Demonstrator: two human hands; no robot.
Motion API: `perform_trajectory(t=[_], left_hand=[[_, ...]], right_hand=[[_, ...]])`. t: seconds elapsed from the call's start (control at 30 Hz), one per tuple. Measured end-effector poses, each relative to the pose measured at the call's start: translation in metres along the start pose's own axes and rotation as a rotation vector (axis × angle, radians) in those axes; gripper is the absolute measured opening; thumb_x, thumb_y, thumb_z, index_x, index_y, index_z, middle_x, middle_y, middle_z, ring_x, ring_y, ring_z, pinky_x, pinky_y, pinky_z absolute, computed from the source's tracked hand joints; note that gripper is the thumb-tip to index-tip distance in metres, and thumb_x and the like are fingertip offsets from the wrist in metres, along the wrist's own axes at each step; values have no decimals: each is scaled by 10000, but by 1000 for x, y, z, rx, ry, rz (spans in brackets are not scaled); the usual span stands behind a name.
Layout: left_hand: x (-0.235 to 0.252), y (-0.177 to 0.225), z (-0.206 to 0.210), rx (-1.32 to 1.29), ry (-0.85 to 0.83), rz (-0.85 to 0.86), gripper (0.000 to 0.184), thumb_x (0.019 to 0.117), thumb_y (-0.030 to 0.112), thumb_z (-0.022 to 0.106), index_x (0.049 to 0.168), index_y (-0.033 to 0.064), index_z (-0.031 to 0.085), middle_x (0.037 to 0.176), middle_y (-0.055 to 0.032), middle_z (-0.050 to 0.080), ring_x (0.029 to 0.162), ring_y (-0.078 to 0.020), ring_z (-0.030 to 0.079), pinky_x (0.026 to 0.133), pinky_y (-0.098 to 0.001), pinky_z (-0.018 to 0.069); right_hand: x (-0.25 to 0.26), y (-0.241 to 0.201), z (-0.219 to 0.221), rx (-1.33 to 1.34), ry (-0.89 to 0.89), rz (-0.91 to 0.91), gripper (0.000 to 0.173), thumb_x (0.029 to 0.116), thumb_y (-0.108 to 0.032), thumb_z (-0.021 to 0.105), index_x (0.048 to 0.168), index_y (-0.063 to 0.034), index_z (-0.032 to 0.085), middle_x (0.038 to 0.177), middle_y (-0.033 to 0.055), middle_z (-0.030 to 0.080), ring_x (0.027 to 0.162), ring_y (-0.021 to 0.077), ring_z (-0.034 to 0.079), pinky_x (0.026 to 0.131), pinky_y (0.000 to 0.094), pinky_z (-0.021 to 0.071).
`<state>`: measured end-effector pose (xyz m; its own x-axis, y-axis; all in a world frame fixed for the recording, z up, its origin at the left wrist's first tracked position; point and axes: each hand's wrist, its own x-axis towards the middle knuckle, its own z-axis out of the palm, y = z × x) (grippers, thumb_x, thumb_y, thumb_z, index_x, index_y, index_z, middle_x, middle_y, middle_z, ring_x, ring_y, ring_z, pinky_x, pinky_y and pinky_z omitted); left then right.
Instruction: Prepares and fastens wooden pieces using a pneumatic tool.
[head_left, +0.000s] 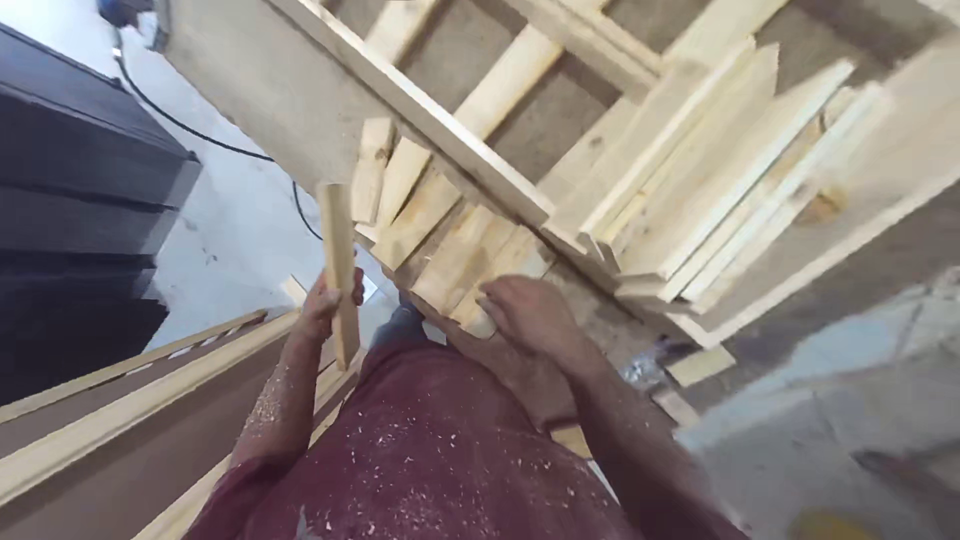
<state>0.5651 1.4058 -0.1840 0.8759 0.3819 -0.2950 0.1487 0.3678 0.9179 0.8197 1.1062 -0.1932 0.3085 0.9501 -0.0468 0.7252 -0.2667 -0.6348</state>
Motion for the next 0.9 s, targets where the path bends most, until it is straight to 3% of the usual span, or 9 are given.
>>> perform_trajectory(t=[0.1, 0.23, 0.3, 0.43, 0.6, 0.7, 0.77, 0.83, 0.9], left_hand=[[-22, -8, -34, 39, 91, -22, 1063, 804, 663, 758, 1506, -1, 317, 1083, -72, 669, 844, -176, 672, 775, -361, 598], [-43, -22, -88, 4, 137, 43, 992, 864, 674, 691, 1475, -27, 345, 1058, -82, 671, 851, -194, 680, 792, -379, 603], [-48, -25, -119, -20, 138, 62, 951, 882, 680, 664, 1459, -18, 373, 1043, -75, 675, 855, -190, 678, 799, -376, 598], [-46, -11, -188, 11, 132, 68, 981, 843, 700, 697, 1436, -21, 394, 1013, -59, 679, 852, -179, 679, 791, -367, 601], [-35, 12, -263, 46, 88, 95, 879, 876, 571, 726, 1417, -43, 404, 1175, -114, 657, 996, -228, 675, 885, -405, 589], [-17, 25, -289, -11, 55, 104, 846, 895, 490, 732, 1441, -40, 364, 1215, -134, 651, 1054, -251, 674, 935, -427, 577], [-1, 38, -295, -35, 34, 93, 851, 891, 491, 733, 1445, -18, 335, 1200, -145, 650, 1063, -270, 673, 959, -447, 569], [18, 50, -300, -55, 29, 105, 876, 858, 563, 751, 1425, 7, 381, 1147, -135, 669, 1025, -265, 683, 940, -449, 577], [39, 62, -304, -87, 14, 121, 884, 818, 595, 777, 1401, 25, 435, 1127, -119, 686, 1023, -251, 689, 943, -444, 579]], right_hand=[[19, -11, 14, 52, 85, 160, 370, 1047, -363, 549, 1159, -55, 719, 1036, 133, 742, 914, 305, 730, 783, 522, 598], [36, -39, 45, 171, -56, 432, 417, 1047, -402, 535, 1254, -75, 690, 1126, 110, 734, 991, 266, 718, 894, 517, 577], [51, -55, 69, 231, -90, 490, 409, 1033, -405, 553, 1251, -89, 693, 1113, 94, 738, 975, 245, 719, 886, 509, 580], [128, -100, 100, 300, -9, 567, 393, 1013, -392, 593, 1241, -89, 692, 1089, 82, 734, 944, 229, 711, 867, 501, 585], [275, -132, 133, 133, 144, 735, 735, 941, -558, 659, 1435, -28, 536, 1351, 228, 594, 1167, 407, 628, 951, 613, 535], [355, -122, 156, -52, 198, 924, 1099, 799, -695, 729, 1511, 67, 383, 1423, 318, 494, 1250, 497, 546, 947, 645, 513], [386, -114, 166, -112, 225, 1042, 1229, 706, -635, 829, 1561, 55, 278, 1463, 340, 448, 1295, 518, 506, 957, 640, 514], [399, -112, 166, -96, 232, 1094, 1188, 673, -517, 870, 1565, 12, 291, 1479, 346, 424, 1296, 529, 501, 934, 662, 517], [397, -117, 155, 93, 228, 1072, 978, 722, -450, 838, 1491, -10, 424, 1388, 334, 510, 1205, 511, 566, 892, 689, 517]])
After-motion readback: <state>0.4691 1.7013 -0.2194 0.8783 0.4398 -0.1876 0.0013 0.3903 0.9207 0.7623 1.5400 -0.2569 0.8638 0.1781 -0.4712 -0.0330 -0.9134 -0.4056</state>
